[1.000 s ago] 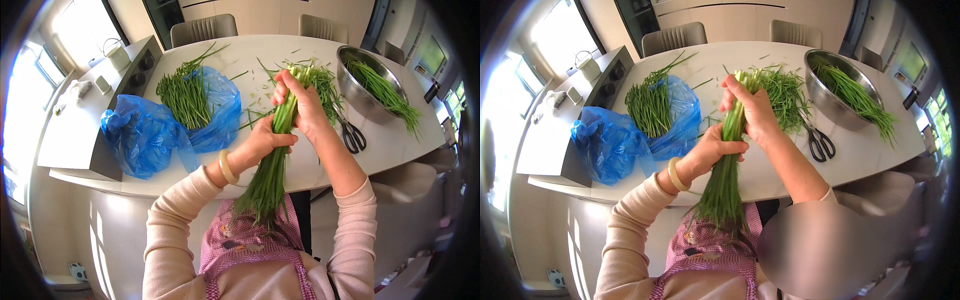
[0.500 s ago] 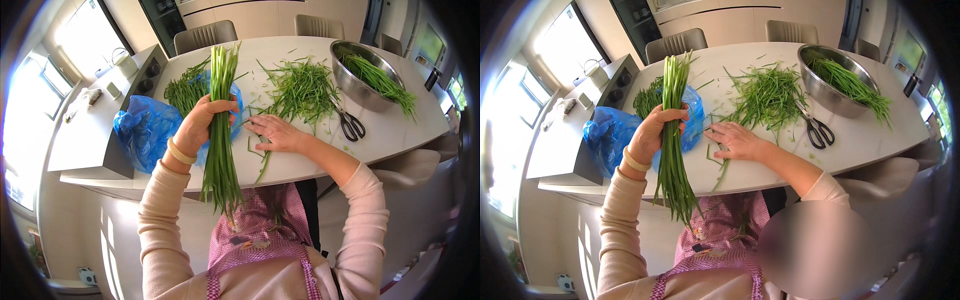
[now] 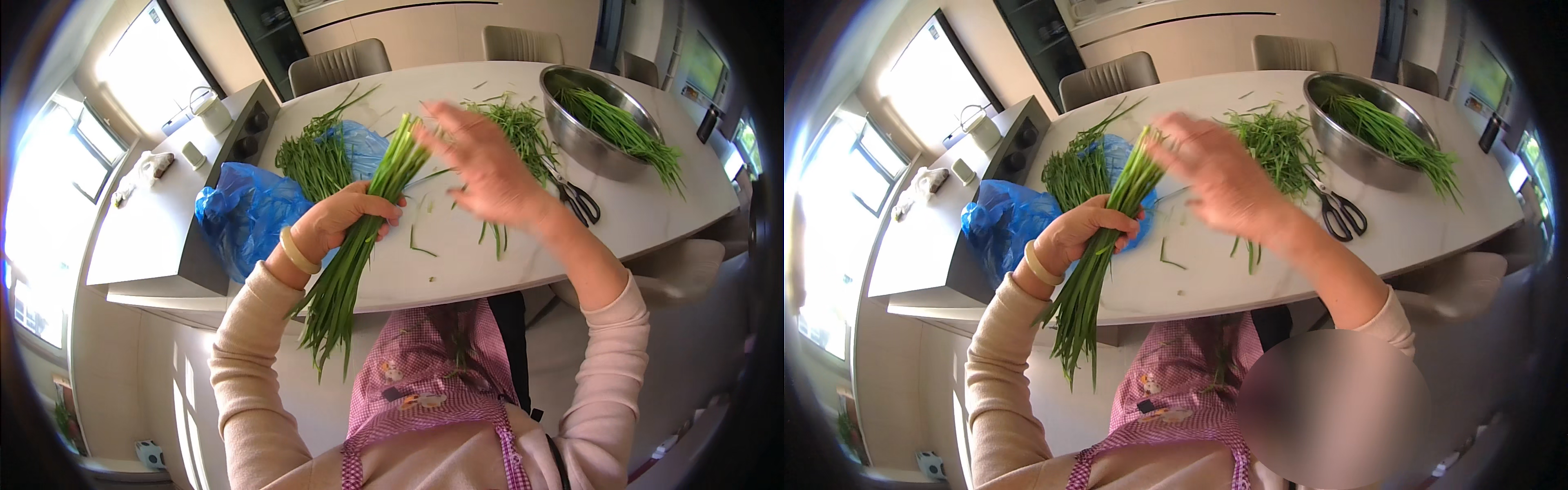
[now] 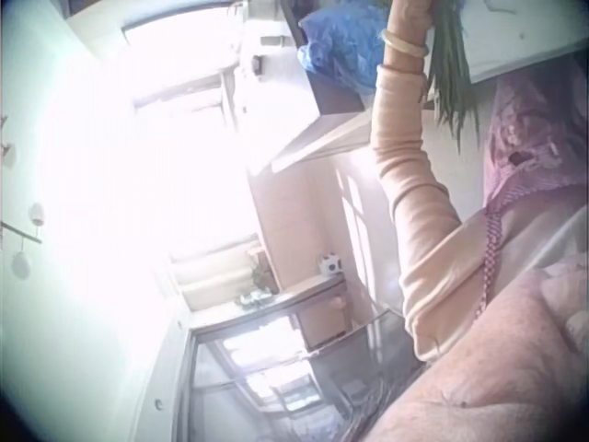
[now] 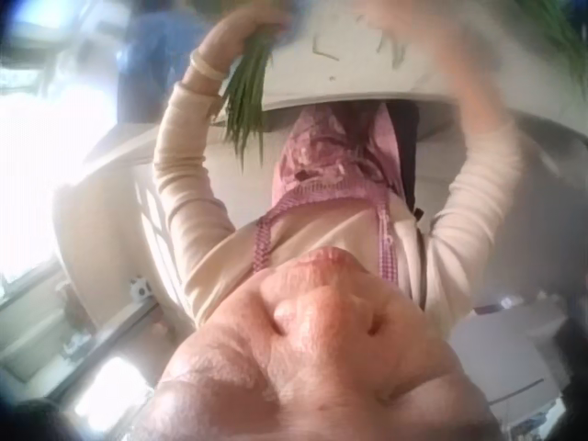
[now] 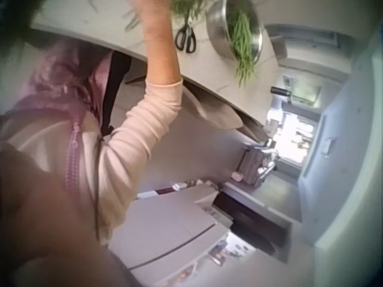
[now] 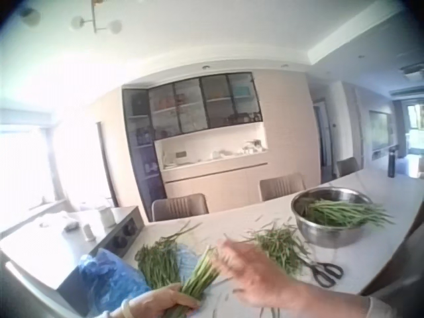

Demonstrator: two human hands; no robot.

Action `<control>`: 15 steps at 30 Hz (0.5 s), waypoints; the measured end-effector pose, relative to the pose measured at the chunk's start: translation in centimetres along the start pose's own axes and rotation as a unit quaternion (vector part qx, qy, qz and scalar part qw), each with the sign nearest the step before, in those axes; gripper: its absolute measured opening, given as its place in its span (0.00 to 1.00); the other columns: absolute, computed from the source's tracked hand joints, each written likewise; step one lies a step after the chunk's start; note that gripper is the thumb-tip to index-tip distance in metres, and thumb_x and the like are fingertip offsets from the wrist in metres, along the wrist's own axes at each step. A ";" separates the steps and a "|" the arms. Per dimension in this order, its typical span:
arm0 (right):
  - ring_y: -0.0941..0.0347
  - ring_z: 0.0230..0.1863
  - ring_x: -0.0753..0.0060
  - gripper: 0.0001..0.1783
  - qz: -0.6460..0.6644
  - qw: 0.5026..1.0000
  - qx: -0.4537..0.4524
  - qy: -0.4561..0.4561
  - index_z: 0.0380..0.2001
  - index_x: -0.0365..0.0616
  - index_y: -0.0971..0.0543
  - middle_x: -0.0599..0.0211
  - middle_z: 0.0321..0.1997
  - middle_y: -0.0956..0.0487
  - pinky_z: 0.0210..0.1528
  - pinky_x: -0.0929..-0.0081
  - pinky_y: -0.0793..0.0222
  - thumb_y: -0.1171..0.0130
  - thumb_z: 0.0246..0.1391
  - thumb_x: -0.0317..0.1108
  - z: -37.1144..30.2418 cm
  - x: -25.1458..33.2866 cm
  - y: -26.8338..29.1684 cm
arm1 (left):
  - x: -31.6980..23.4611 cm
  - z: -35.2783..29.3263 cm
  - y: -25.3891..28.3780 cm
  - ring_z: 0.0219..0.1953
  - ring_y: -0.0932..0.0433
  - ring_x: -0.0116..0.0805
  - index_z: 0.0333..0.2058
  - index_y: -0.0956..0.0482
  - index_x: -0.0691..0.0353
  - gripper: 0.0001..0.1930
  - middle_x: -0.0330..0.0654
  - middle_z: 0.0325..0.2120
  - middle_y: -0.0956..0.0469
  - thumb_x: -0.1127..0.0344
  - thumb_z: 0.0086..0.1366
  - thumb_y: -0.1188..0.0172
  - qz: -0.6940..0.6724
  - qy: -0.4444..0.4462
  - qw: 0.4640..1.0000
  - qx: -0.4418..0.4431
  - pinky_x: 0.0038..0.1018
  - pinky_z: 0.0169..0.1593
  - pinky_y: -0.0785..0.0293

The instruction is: The person trims the ends of green chives by hand, aligning them into bundles and placing the trimmed pieces into a metal bowl. She also uses scissors to cut the chives and transfers some into a blue plastic bag.

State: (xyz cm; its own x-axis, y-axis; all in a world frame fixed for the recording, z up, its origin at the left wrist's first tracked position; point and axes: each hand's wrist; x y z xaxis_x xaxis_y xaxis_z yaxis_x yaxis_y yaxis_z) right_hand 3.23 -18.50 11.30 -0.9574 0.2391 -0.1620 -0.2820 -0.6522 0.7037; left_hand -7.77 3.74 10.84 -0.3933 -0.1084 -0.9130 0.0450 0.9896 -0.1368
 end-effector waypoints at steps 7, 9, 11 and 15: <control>0.22 0.42 0.60 0.32 0.042 0.982 0.181 0.033 0.63 0.50 0.37 0.61 0.36 0.20 0.45 0.61 0.28 0.47 0.52 0.31 0.6 2.2 -3.3 | 0.5 2.8 -2.7 0.19 0.27 0.25 0.29 0.25 0.65 0.07 0.38 0.20 0.27 0.74 0.52 0.36 0.116 0.111 0.985 0.069 0.20 0.22 0.31; 0.21 0.32 0.56 0.23 0.144 0.981 0.128 -0.012 0.49 0.46 0.27 0.59 0.25 0.21 0.34 0.59 0.26 0.43 0.46 0.30 -0.9 1.1 -4.8 | -0.3 3.7 -2.9 0.17 0.28 0.26 0.34 0.26 0.65 0.13 0.40 0.21 0.25 0.74 0.50 0.34 0.168 0.102 0.974 0.117 0.21 0.20 0.31; 0.22 0.33 0.54 0.16 0.146 0.967 0.202 -0.057 0.39 0.44 0.21 0.56 0.26 0.21 0.34 0.57 0.27 0.40 0.42 0.30 -0.5 0.7 -4.6 | -1.0 4.3 -2.5 0.21 0.24 0.35 0.36 0.26 0.67 0.14 0.45 0.22 0.24 0.71 0.51 0.34 0.254 0.111 0.956 0.099 0.27 0.26 0.27; 0.22 0.32 0.53 0.10 0.198 0.933 0.182 -0.240 0.25 0.41 0.21 0.54 0.25 0.21 0.35 0.58 0.28 0.36 0.37 0.33 -2.3 -2.7 -4.8 | -2.8 2.5 -4.6 0.36 0.23 0.56 0.42 0.27 0.68 0.22 0.56 0.28 0.23 0.67 0.50 0.33 0.699 -0.277 0.634 -0.178 0.39 0.44 0.28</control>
State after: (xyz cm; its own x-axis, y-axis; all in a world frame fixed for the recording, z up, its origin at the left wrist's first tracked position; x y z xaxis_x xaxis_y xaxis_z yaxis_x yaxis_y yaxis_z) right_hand 7.02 -17.65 6.77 -0.8188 0.3833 0.4273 0.2106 -0.4918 0.8448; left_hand -4.64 -0.76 13.05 0.1913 0.9800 -0.0541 -0.2549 0.1028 0.9615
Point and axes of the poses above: each hand's wrist, its own z-axis towards the middle knuckle, its own y-axis out of the back of the hand, x = y × z
